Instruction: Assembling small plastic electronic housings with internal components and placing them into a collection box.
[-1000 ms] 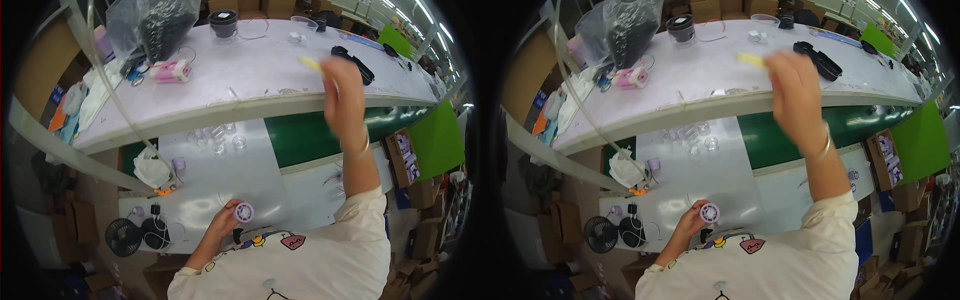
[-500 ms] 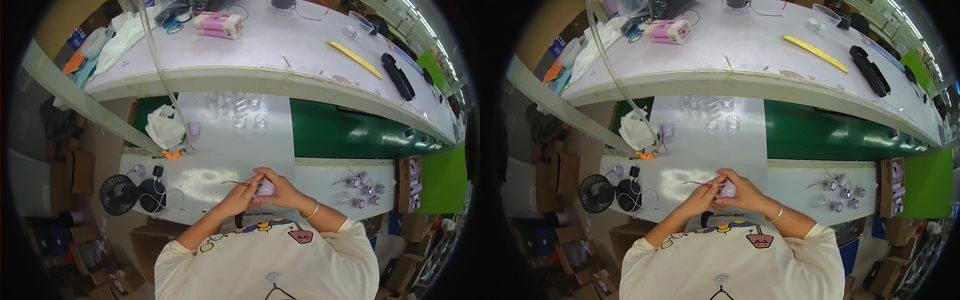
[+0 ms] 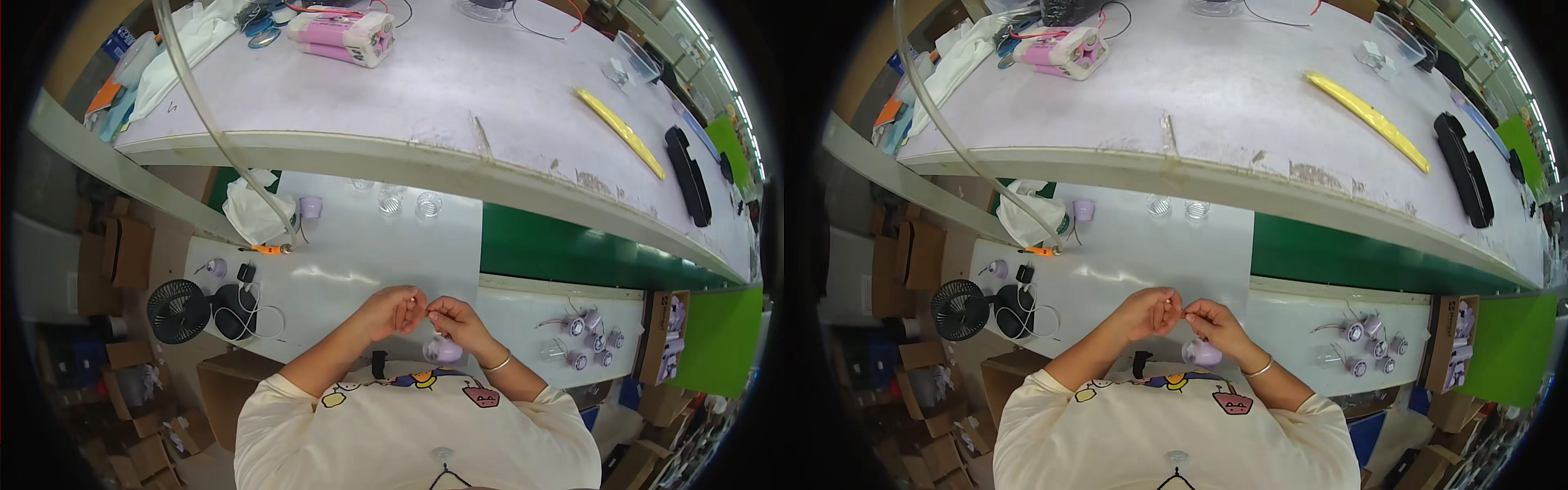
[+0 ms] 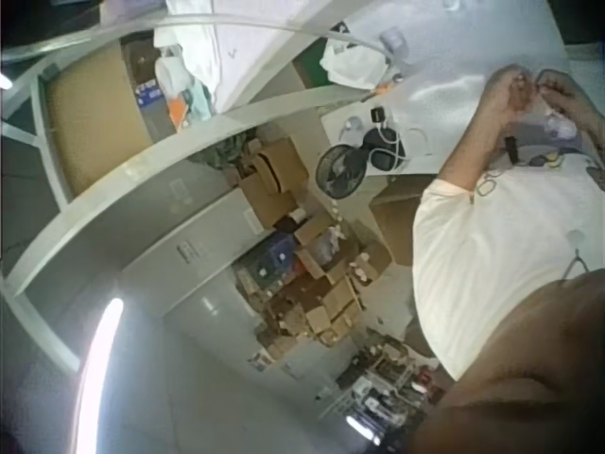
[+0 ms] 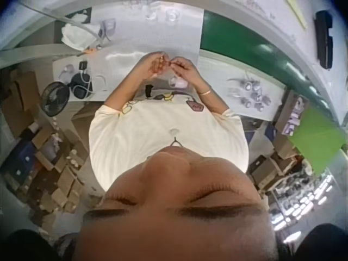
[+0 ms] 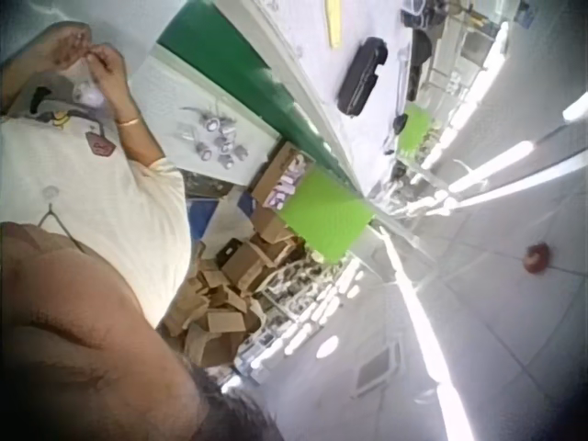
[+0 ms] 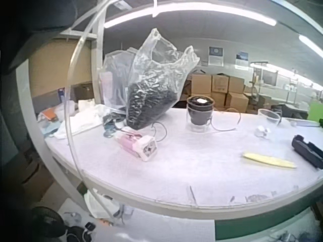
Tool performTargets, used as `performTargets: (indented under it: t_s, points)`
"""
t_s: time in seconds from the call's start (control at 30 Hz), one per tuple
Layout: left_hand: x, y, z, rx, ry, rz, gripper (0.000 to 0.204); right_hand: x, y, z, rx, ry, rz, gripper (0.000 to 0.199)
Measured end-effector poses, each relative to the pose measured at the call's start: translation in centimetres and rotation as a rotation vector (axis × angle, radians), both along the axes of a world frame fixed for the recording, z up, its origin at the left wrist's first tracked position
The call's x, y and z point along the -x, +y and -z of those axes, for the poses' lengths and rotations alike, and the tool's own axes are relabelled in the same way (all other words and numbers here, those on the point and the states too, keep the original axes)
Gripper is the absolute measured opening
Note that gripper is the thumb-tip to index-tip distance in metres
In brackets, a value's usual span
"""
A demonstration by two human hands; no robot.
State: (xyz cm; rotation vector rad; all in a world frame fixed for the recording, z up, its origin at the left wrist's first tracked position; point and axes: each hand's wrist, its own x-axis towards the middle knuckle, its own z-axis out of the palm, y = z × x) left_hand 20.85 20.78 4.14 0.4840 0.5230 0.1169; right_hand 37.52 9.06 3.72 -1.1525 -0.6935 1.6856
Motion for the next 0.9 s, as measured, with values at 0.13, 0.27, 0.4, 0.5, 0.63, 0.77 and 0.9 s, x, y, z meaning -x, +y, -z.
performTargets:
  t_s: [0.13,0.27,0.4,0.5,0.63,0.77,0.9]
  points:
    - [-3.2,4.5,3.7,-0.341,0.396,-0.375,0.053,-2.0,0.4,2.5,-0.094,-0.443,0.164,0.006]
    - [-7.2,11.0,13.5,-1.250,0.925,-0.850,0.091,-2.6,1.3,2.7,-0.119,-0.551,0.180,0.005]
    - [-6.8,12.5,15.1,-1.363,0.896,-0.833,0.080,-1.9,1.6,1.5,-0.167,-0.618,0.135,0.005]
    - [-4.8,11.1,13.3,-0.908,0.514,-0.731,0.065,-3.6,1.3,1.5,-0.254,-0.724,0.180,0.004]
    - [-1.5,7.5,3.3,-0.100,0.023,-0.324,0.049,-6.1,3.2,-1.8,-0.345,-0.850,0.248,0.005]
    - [1.5,3.3,-0.8,-0.194,-0.124,-0.111,0.050,-3.5,5.6,-6.4,-0.507,-0.799,0.190,0.008]
    - [3.7,0.3,-2.3,-0.322,-0.160,-0.097,0.056,-2.5,7.0,-7.0,-0.358,-0.368,-0.381,0.010]
